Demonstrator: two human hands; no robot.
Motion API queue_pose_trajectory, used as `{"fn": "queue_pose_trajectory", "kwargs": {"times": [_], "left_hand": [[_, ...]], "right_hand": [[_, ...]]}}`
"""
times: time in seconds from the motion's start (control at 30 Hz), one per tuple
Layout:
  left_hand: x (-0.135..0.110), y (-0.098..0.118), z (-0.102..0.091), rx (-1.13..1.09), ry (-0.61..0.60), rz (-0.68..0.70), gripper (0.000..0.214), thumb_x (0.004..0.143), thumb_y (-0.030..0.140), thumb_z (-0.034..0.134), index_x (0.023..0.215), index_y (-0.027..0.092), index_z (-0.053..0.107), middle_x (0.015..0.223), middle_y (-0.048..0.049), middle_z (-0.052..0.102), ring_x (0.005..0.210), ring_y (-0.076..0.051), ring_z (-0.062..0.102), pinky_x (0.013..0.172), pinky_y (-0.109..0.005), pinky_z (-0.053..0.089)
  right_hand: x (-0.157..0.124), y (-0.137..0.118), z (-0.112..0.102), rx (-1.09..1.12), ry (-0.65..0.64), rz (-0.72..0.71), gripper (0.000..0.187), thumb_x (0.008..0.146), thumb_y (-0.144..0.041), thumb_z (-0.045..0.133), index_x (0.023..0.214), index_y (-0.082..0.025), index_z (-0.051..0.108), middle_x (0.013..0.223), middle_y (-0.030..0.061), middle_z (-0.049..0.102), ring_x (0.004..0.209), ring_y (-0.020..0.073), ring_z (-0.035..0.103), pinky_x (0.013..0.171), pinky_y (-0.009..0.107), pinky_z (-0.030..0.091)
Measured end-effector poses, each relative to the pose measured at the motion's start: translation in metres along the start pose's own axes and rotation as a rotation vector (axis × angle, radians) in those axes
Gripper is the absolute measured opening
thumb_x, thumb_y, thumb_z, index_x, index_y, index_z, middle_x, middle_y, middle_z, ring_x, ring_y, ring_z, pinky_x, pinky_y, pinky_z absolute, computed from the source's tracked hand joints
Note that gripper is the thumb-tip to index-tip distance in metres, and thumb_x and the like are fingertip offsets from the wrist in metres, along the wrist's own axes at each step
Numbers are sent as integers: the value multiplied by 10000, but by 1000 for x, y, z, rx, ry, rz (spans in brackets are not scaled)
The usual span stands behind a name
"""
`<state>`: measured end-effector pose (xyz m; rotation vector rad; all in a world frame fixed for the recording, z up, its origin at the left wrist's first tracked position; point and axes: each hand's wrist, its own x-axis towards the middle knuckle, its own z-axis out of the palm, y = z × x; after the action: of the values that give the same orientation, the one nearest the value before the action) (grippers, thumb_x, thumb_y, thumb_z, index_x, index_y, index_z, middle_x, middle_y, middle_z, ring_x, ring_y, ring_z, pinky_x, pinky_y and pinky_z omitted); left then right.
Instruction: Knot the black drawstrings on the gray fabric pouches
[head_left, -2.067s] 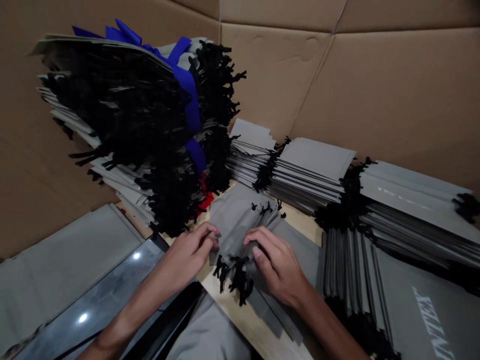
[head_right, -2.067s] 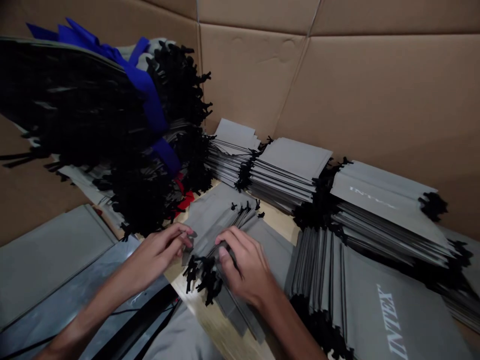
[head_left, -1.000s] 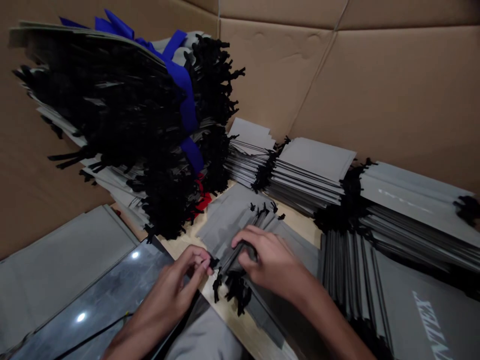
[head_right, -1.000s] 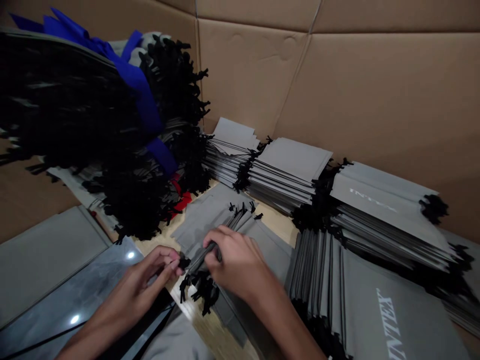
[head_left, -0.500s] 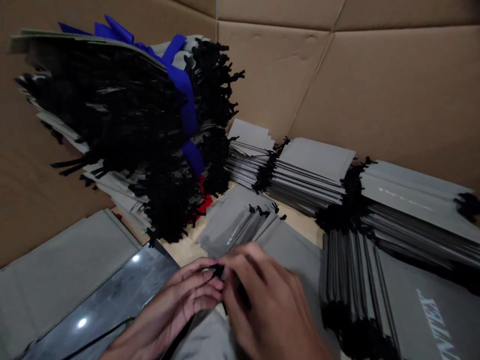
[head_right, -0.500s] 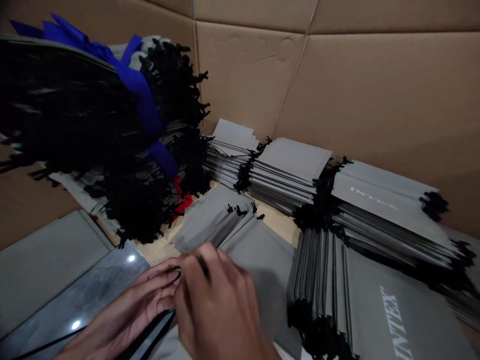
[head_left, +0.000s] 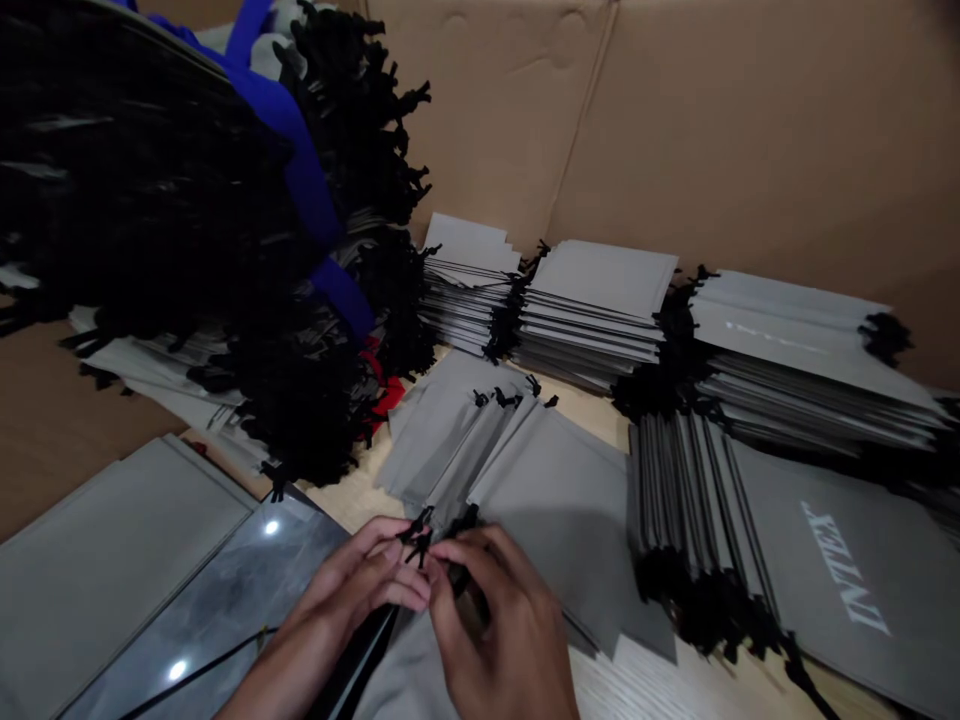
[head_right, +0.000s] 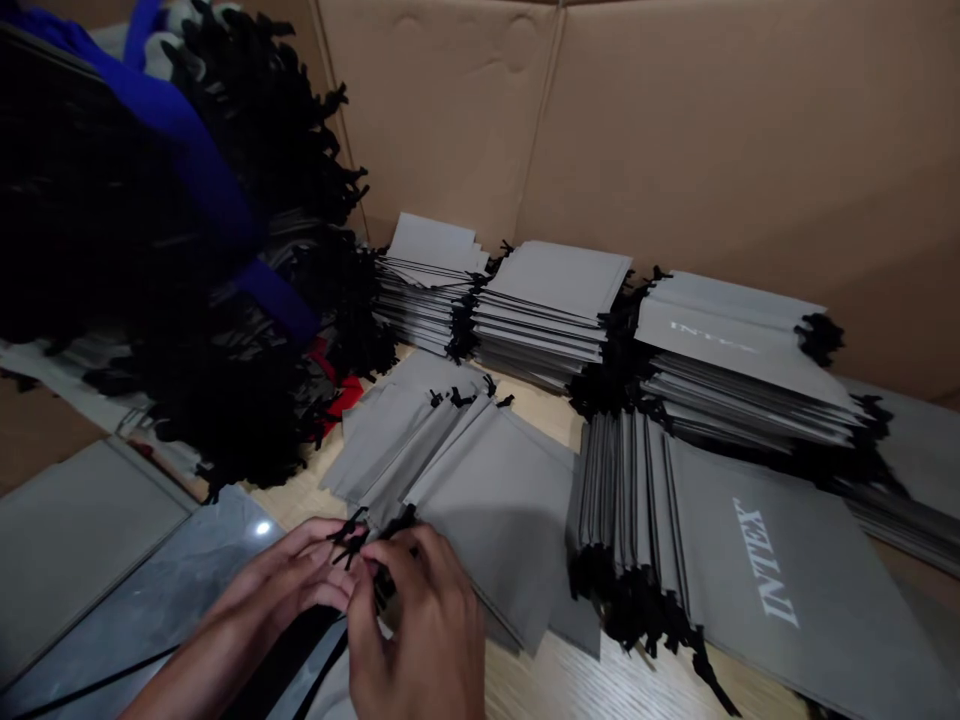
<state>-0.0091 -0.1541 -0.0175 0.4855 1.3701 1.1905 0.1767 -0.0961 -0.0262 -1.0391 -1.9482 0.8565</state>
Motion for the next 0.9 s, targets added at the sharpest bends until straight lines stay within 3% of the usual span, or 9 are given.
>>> {"fn": "queue_pose_trajectory", "kwargs": {"times": [0.17, 0.33, 0.57, 0.67, 0.8, 0.9], "left_hand": [[1, 2, 2, 339, -56, 129, 369, 1027, 586, 733, 1212, 267, 732, 987, -16, 834, 985, -238, 788, 945, -298, 591], [4, -2, 6, 514, -8, 308, 294, 1006, 514, 770, 1184, 281, 801, 928, -18, 831, 864, -234, 784, 786, -253, 615], [8, 9, 11, 694, 19, 610, 98, 987, 314, 805, 1043, 295, 885, 996, -40, 815, 818, -192, 753, 773, -236, 609], [9, 8, 11, 677, 51, 599, 79, 960, 313, 833, 999, 300, 901, 1027, -48, 833, 855, -204, 766, 788, -239, 619], [13, -1, 6, 634, 152, 467, 118, 894, 396, 905, 949, 293, 896, 979, -38, 839, 802, -213, 744, 743, -254, 623], [15, -2, 6, 625, 152, 394, 164, 834, 401, 953, 948, 293, 905, 936, -30, 833, 756, -213, 723, 668, -250, 601]], "right_hand": [[-1, 3, 0, 119, 22, 35, 209, 1035, -171, 599, 1111, -266, 769, 1034, 47, 770, 951, 206, 785, 814, 285, 618], [3, 2, -4, 145, 8, 50, 209, 1033, -170, 608, 1073, -279, 782, 1006, 33, 773, 917, 199, 781, 780, 274, 605], [2, 7, -3, 59, -40, 23, 212, 1045, -178, 591, 1116, -283, 761, 1027, 29, 751, 913, 195, 770, 779, 274, 582], [3, 9, -4, 10, -62, -13, 191, 1055, -177, 583, 1114, -269, 740, 1032, 39, 741, 922, 208, 766, 792, 287, 575], [7, 7, -6, -19, -70, -32, 161, 1058, -176, 580, 1028, -254, 718, 958, 30, 711, 848, 205, 747, 703, 275, 536], [9, 6, -8, -32, -73, -47, 148, 1058, -177, 582, 999, -252, 696, 934, 20, 694, 804, 194, 732, 681, 277, 516]]}}
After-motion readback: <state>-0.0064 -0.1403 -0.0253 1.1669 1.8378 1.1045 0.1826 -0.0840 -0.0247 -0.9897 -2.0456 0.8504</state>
